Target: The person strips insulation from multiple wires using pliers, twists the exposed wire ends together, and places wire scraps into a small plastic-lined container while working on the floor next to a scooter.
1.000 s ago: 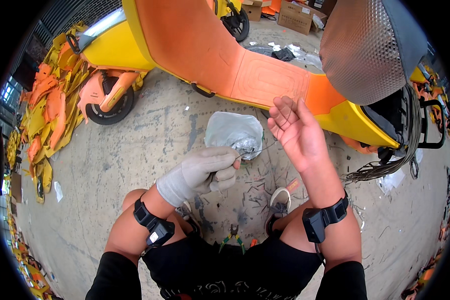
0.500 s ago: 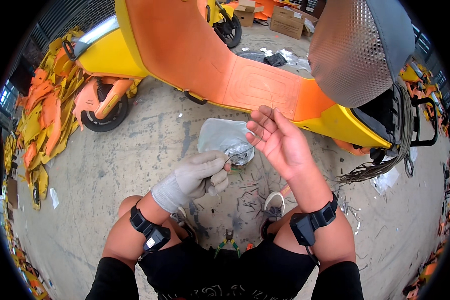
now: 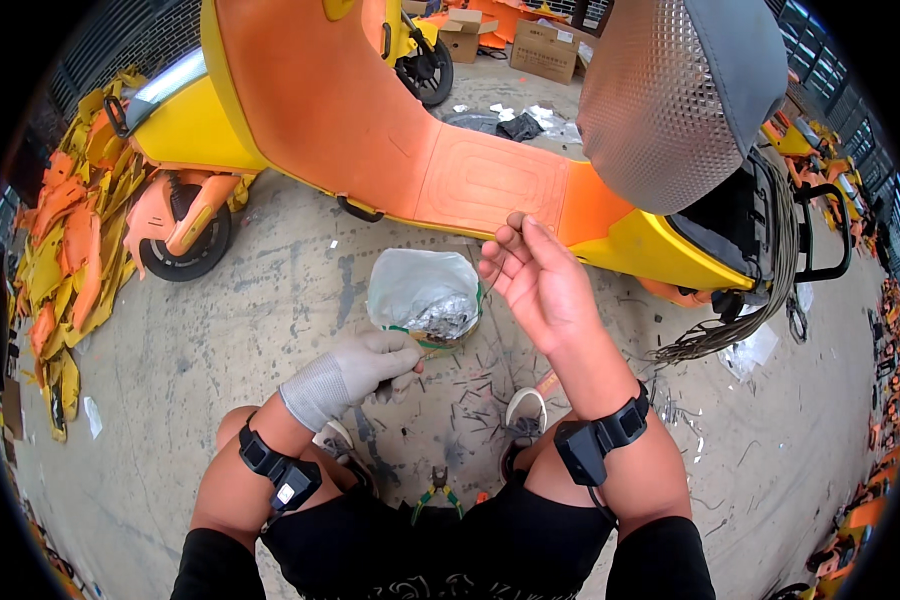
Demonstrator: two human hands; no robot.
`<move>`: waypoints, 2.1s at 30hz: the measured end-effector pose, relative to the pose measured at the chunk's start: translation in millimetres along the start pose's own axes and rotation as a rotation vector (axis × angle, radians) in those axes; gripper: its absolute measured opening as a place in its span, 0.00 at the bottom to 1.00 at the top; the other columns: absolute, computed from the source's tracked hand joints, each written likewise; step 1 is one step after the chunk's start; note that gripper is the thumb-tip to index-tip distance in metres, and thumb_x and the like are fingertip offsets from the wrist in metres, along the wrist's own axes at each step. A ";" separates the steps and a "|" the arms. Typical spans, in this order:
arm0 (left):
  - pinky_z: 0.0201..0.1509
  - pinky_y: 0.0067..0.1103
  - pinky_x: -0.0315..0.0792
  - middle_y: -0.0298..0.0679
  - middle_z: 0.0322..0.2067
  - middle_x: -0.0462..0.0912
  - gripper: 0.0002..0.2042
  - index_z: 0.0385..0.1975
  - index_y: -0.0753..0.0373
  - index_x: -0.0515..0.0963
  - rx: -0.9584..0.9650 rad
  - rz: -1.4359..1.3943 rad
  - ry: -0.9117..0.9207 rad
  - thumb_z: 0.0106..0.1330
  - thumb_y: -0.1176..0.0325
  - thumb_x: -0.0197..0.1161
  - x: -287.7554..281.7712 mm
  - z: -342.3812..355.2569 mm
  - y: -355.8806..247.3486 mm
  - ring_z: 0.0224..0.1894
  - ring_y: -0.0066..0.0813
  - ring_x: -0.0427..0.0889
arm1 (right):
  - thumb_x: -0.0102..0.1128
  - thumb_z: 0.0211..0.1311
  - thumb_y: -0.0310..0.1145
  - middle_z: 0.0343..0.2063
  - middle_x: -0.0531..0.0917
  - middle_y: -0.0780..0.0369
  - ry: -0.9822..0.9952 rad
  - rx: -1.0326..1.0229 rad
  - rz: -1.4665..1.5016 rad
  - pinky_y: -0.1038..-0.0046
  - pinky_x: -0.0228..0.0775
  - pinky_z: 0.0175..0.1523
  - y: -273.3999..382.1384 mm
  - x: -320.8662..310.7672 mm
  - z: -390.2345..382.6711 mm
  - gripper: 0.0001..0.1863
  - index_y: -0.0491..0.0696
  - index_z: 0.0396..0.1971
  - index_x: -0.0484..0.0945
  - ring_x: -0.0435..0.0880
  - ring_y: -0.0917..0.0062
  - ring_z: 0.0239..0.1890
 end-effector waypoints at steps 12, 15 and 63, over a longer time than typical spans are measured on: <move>0.22 0.18 0.62 0.32 0.20 0.69 0.13 0.38 0.67 0.73 0.059 -0.440 0.054 0.74 0.61 0.53 -0.1 -0.6 7.1 0.22 0.23 0.71 | 0.45 0.77 0.45 0.44 0.81 0.58 -0.074 -0.005 -0.340 0.69 0.74 0.54 0.0 6.6 -2.4 0.21 0.41 0.52 0.72 0.81 0.72 0.45; 0.22 0.19 0.61 0.33 0.20 0.68 0.12 0.38 0.67 0.72 0.103 -0.549 0.038 0.74 0.62 0.53 -1.9 -0.1 9.9 0.22 0.25 0.70 | 0.45 0.76 0.45 0.49 0.80 0.56 -0.150 0.036 -0.360 0.68 0.73 0.56 1.6 12.0 -4.0 0.23 0.40 0.55 0.71 0.81 0.69 0.51; 0.40 0.21 0.74 0.36 0.28 0.81 0.16 0.42 0.68 0.80 0.282 0.023 -0.242 0.71 0.59 0.56 10.4 4.8 -5.1 0.32 0.21 0.79 | 0.43 0.77 0.40 0.17 0.60 0.72 0.126 0.230 -0.186 0.76 0.61 0.36 -41.9 50.3 -18.6 0.15 0.45 0.34 0.72 0.61 0.84 0.23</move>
Point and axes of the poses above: each hand's wrist, its own z-axis towards the middle knuckle, its own x-axis out of the palm, y = z × x, the point moved 1 cm from there along z, towards the middle knuckle
